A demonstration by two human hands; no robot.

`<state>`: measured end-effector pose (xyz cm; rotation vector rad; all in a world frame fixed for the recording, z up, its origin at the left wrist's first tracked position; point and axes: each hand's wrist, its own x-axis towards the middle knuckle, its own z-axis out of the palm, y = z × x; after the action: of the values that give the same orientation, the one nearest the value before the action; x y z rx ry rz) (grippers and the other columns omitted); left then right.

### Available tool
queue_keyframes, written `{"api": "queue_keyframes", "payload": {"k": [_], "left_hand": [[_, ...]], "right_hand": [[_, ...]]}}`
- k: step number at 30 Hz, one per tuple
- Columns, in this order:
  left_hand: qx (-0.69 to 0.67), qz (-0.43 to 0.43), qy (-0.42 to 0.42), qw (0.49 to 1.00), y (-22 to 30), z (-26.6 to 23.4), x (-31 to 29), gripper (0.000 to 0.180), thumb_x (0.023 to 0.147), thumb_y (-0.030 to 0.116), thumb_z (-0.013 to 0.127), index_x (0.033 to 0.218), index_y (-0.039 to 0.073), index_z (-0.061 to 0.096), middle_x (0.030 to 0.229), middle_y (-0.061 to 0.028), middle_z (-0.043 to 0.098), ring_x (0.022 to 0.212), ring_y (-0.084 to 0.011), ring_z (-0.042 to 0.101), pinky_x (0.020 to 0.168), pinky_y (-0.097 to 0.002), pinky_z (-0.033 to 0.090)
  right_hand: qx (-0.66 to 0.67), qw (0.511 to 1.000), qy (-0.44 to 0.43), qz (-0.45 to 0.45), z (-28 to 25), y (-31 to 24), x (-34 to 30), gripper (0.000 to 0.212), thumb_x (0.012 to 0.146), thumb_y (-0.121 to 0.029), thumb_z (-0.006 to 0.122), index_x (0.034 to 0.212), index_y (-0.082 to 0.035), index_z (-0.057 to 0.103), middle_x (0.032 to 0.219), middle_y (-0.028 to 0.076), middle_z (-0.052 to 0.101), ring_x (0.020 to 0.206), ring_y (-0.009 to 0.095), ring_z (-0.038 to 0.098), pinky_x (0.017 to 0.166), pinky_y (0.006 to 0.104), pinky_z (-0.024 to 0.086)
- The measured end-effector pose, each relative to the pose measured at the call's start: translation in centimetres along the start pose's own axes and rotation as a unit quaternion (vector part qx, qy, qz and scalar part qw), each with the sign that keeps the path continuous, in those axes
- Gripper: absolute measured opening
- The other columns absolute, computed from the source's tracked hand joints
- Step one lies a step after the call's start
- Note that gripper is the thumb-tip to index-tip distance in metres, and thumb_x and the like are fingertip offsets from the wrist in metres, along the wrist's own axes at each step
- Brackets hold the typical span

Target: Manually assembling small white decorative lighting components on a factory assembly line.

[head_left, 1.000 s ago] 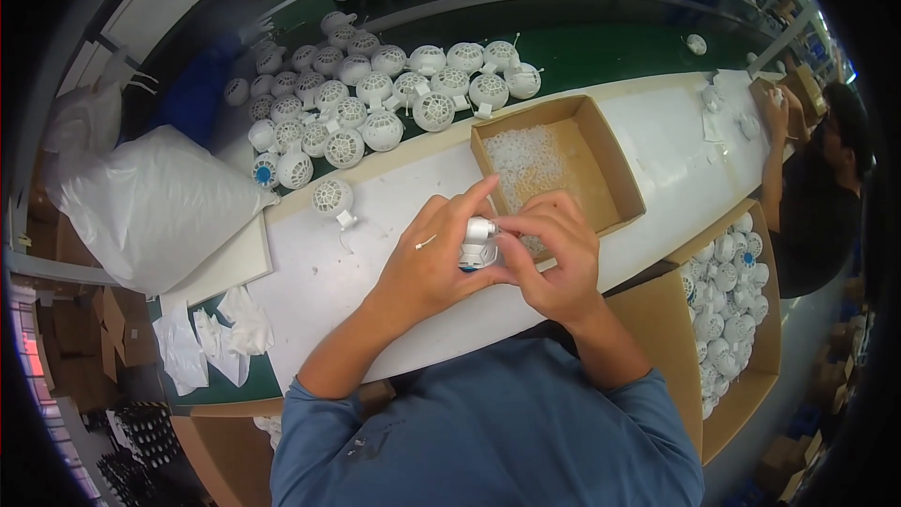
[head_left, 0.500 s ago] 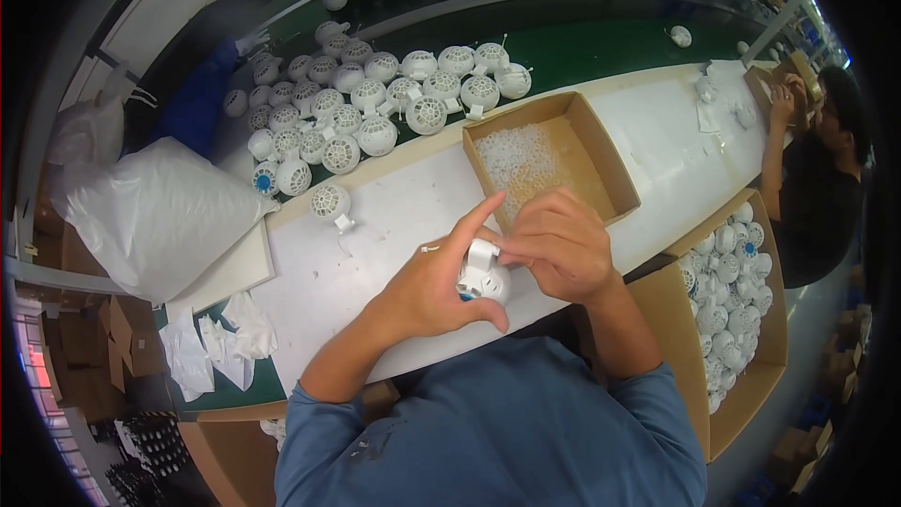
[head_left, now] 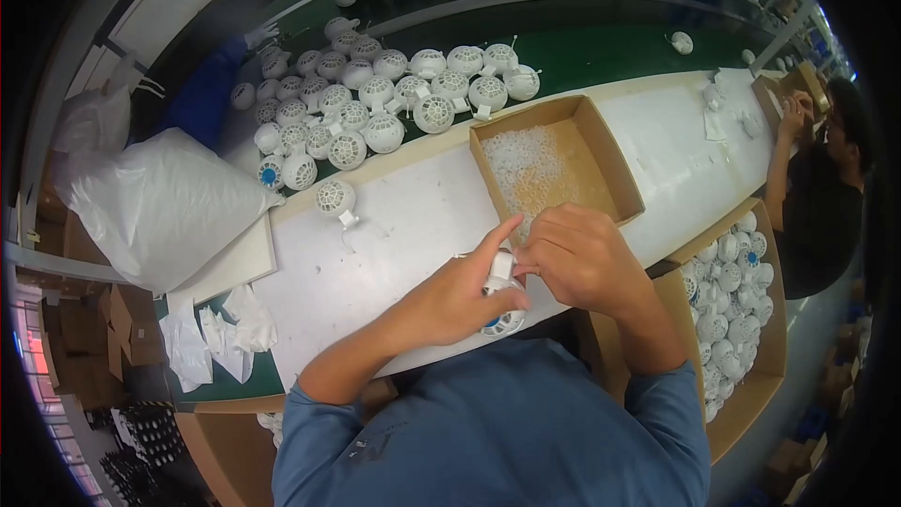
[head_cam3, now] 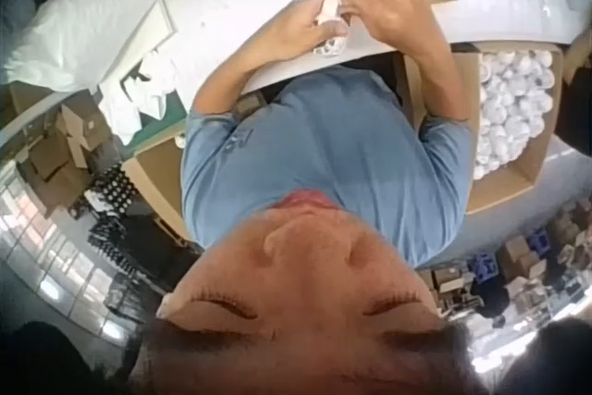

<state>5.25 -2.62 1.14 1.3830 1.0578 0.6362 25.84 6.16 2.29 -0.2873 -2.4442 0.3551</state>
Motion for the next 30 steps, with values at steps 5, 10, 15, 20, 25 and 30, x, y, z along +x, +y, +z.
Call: {"api": "queue_keyframes", "payload": {"k": [5,10,15,20,25,30], "left_hand": [[0.197,-0.028,0.089,0.976,1.2,0.4,-0.8,0.096,0.090,0.046,0.074,0.159,0.002,0.023,0.118,-0.0264,0.067,0.099,-0.0455,0.068,0.087,-0.0436,0.054],[0.263,0.001,0.125,0.957,-0.3,-1.8,-6.6,0.092,0.087,0.039,0.079,0.159,0.010,0.029,0.115,-0.0161,0.069,0.089,-0.0275,0.070,0.084,-0.0366,0.054],[0.137,-0.227,0.417,0.870,-2.4,-4.2,-19.3,0.056,0.092,0.028,0.072,0.143,0.014,0.054,0.109,-0.0103,0.069,0.075,-0.0206,0.066,0.072,-0.0323,0.054],[0.299,-0.491,0.567,0.589,-8.7,-0.3,-35.0,0.042,0.096,0.033,0.059,0.128,0.006,0.065,0.095,-0.0146,0.071,0.088,-0.0257,0.067,0.081,-0.0365,0.052],[0.205,-0.544,0.543,0.606,-9.3,0.2,-36.9,0.042,0.095,0.024,0.063,0.132,0.005,0.063,0.109,-0.0178,0.070,0.104,-0.0324,0.066,0.091,-0.0373,0.050],[0.398,-0.239,0.527,0.712,-6.8,-5.7,-25.9,0.038,0.092,0.001,0.066,0.129,0.006,0.064,0.131,-0.0158,0.061,0.121,-0.0353,0.059,0.101,-0.0377,0.048]], "right_hand": [[0.013,0.997,-0.063,0.035,1.1,0.2,0.6,0.017,0.070,-0.006,0.080,0.082,-0.003,0.068,0.080,0.009,0.066,0.075,0.028,0.065,0.066,0.0356,0.052],[0.175,0.983,-0.058,0.005,3.6,0.4,2.0,0.016,0.074,-0.006,0.080,0.086,-0.003,0.071,0.085,0.011,0.069,0.077,0.031,0.066,0.073,0.0395,0.053],[0.016,0.965,0.018,0.260,4.5,5.6,-0.6,0.016,0.080,-0.007,0.076,0.096,-0.003,0.073,0.091,0.015,0.072,0.083,0.033,0.068,0.078,0.0409,0.053],[-0.037,0.917,-0.087,0.387,4.9,7.9,-1.3,0.014,0.083,-0.012,0.075,0.095,-0.005,0.072,0.077,0.015,0.067,0.078,0.033,0.066,0.073,0.0413,0.052],[-0.038,0.903,-0.128,0.408,5.1,8.4,-1.3,0.010,0.081,-0.011,0.076,0.087,-0.004,0.072,0.076,0.014,0.066,0.075,0.031,0.063,0.072,0.0424,0.051],[-0.019,0.910,-0.133,0.392,5.1,8.6,-1.2,0.009,0.079,-0.008,0.078,0.082,-0.003,0.071,0.078,0.012,0.066,0.078,0.029,0.060,0.073,0.0406,0.050]]}}
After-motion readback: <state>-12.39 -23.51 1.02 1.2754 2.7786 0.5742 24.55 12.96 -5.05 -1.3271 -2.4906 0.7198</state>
